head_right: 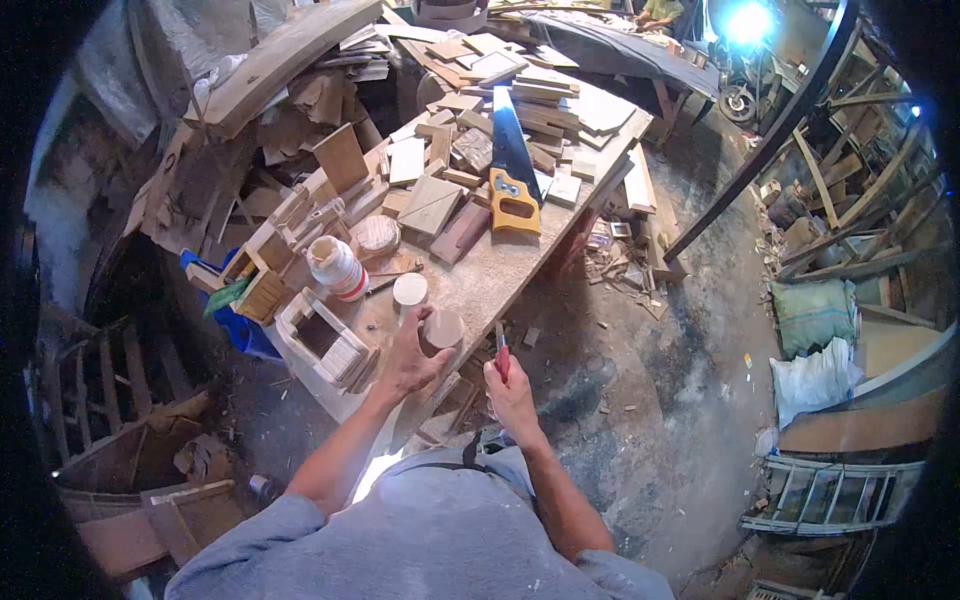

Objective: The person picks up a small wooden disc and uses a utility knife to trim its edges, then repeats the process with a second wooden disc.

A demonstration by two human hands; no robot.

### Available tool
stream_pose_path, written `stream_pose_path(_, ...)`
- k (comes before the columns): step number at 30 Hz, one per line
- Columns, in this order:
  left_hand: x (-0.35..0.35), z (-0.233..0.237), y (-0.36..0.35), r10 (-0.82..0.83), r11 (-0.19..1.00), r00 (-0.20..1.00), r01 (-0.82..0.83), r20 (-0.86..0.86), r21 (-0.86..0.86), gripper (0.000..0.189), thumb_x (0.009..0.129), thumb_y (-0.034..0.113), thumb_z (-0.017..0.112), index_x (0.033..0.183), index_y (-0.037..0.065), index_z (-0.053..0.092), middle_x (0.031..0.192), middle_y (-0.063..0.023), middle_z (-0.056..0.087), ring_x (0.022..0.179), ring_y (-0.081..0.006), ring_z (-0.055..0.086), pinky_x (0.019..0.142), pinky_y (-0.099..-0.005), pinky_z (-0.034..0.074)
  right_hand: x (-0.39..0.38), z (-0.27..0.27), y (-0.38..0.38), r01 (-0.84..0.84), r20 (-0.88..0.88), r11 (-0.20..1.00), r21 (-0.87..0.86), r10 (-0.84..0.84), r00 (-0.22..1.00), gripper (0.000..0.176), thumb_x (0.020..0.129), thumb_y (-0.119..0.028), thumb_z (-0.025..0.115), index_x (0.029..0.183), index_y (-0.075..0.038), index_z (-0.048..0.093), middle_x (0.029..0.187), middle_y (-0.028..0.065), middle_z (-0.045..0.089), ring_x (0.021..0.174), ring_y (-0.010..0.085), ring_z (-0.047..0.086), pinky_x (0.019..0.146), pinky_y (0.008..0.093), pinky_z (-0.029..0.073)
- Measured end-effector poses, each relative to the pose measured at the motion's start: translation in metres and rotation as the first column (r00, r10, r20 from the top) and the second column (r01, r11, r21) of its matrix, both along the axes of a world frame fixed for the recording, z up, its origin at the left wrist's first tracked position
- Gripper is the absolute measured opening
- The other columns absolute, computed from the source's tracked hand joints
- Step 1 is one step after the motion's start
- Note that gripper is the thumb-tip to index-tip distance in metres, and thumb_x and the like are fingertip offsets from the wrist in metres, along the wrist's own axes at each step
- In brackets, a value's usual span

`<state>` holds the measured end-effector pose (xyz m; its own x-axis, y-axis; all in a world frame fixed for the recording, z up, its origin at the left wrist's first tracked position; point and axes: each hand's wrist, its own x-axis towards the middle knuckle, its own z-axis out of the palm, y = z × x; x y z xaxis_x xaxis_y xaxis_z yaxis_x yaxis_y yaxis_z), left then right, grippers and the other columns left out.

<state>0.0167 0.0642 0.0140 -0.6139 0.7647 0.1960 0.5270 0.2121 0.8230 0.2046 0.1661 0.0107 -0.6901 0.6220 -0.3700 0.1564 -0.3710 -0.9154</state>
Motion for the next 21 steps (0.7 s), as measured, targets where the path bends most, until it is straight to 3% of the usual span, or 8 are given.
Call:
stream_pose_path(4, -0.001, 0.005, -0.004, -0.092, 0.994, 0.983, 0.081, 0.156, 0.073, 0.066, 0.075, 0.011, 0.084, 0.131, -0.004, 0.053, 0.125, -0.0221, 0.06, 0.121, -0.0313, 0.061, 0.103, -0.0388, 0.049, -0.008, 0.011, 0.003, -0.012, 0.009, 0.998, 0.063, 0.011, 1.0, 0.015, 0.102, -0.02, 0.063, 0.11, -0.011, 0.054, 0.065, -0.0077, 0.044, 0.046, 0.0032, 0.041, 0.04, 0.0235, 0.032)
stream_pose_path(7, -0.005, -0.003, -0.004, -0.168, 0.975, 0.981, 0.15, 0.1, 0.164, 0.058, 0.078, 0.01, 0.082, 0.129, -0.004, 0.056, 0.12, -0.0175, 0.064, 0.114, -0.0238, 0.064, 0.099, -0.0348, 0.051, -0.011, -0.004, 0.009, 0.017, -0.016, 0.938, 0.345, -0.013, 1.0, 0.027, 0.097, -0.019, 0.069, 0.117, -0.005, 0.06, 0.075, -0.0033, 0.057, 0.065, 0.0082, 0.052, 0.059, 0.0268, 0.044)
stream_pose_path(10, 0.002, 0.015, -0.007, -0.225, 0.974, 0.776, 0.171, 0.589, 0.147, 0.05, 0.083, 0.013, 0.079, 0.128, 0.001, 0.061, 0.12, -0.0104, 0.067, 0.109, -0.018, 0.065, 0.098, -0.0315, 0.051, -0.014, 0.001, 0.011, 0.014, -0.079, 0.924, 0.383, 0.018, 0.997, 0.031, 0.095, -0.019, 0.072, 0.12, -0.003, 0.064, 0.082, -0.0016, 0.062, 0.075, 0.0091, 0.054, 0.068, 0.0276, 0.047)
stream_pose_path(13, -0.002, 0.008, -0.003, -0.18, 0.981, 0.731, 0.179, 0.659, 0.069, 0.056, 0.086, 0.021, 0.081, 0.133, 0.001, 0.059, 0.118, -0.0086, 0.067, 0.107, -0.0145, 0.064, 0.096, -0.029, 0.051, -0.019, -0.005, 0.013, -0.01, -0.081, 0.926, 0.377, 0.043, 0.996, 0.026, 0.096, -0.02, 0.071, 0.115, -0.002, 0.065, 0.079, -0.0022, 0.06, 0.07, 0.0069, 0.051, 0.063, 0.0265, 0.043)
stream_pose_path(16, -0.003, 0.002, 0.004, -0.115, 0.987, 0.826, 0.157, 0.551, -0.03, 0.065, 0.088, 0.027, 0.08, 0.139, -0.003, 0.053, 0.116, -0.0153, 0.065, 0.097, -0.0213, 0.066, 0.087, -0.0315, 0.054, -0.029, -0.013, 0.012, 0.039, -0.162, 0.943, 0.33, 0.016, 0.987, 0.018, 0.102, -0.02, 0.066, 0.111, -0.005, 0.063, 0.068, -0.0055, 0.051, 0.05, 0.0036, 0.044, 0.043, 0.0241, 0.034)
stream_pose_path(18, 0.006, 0.015, 0.007, -0.129, 0.992, 0.99, 0.129, 0.064, 0.004, 0.071, 0.085, 0.029, 0.082, 0.141, -0.003, 0.051, 0.12, -0.0197, 0.061, 0.099, -0.0295, 0.066, 0.089, -0.0363, 0.055, -0.039, -0.019, 0.012, 0.083, -0.159, 0.95, 0.302, -0.035, 0.987, 0.016, 0.103, -0.022, 0.064, 0.107, -0.006, 0.063, 0.064, -0.0059, 0.049, 0.045, 0.0031, 0.042, 0.038, 0.0239, 0.032)
stream_pose_path(19, 0.01, 0.022, 0.009, -0.116, 0.992, 0.974, 0.123, -0.193, 0.025, 0.074, 0.084, 0.031, 0.083, 0.141, -0.002, 0.05, 0.122, -0.0219, 0.058, 0.1, -0.0336, 0.066, 0.09, -0.0387, 0.055, -0.041, -0.022, 0.011, 0.105, -0.139, 0.952, 0.288, -0.068, 0.988, 0.016, 0.104, -0.022, 0.063, 0.105, -0.006, 0.063, 0.064, -0.0056, 0.049, 0.045, 0.0033, 0.042, 0.038, 0.0242, 0.032)
stream_pose_path(21, 0.0, 0.018, 0.012, -0.208, 0.978, 0.957, 0.197, -0.203, -0.072, 0.076, 0.082, 0.031, 0.083, 0.142, -0.003, 0.049, 0.126, -0.0252, 0.054, 0.107, -0.0413, 0.063, 0.094, -0.044, 0.053, -0.045, -0.02, 0.011, 0.104, -0.073, 0.984, 0.143, -0.095, 0.993, 0.017, 0.104, -0.024, 0.062, 0.102, -0.007, 0.063, 0.062, -0.0052, 0.048, 0.044, 0.0043, 0.042, 0.037, 0.0249, 0.032)
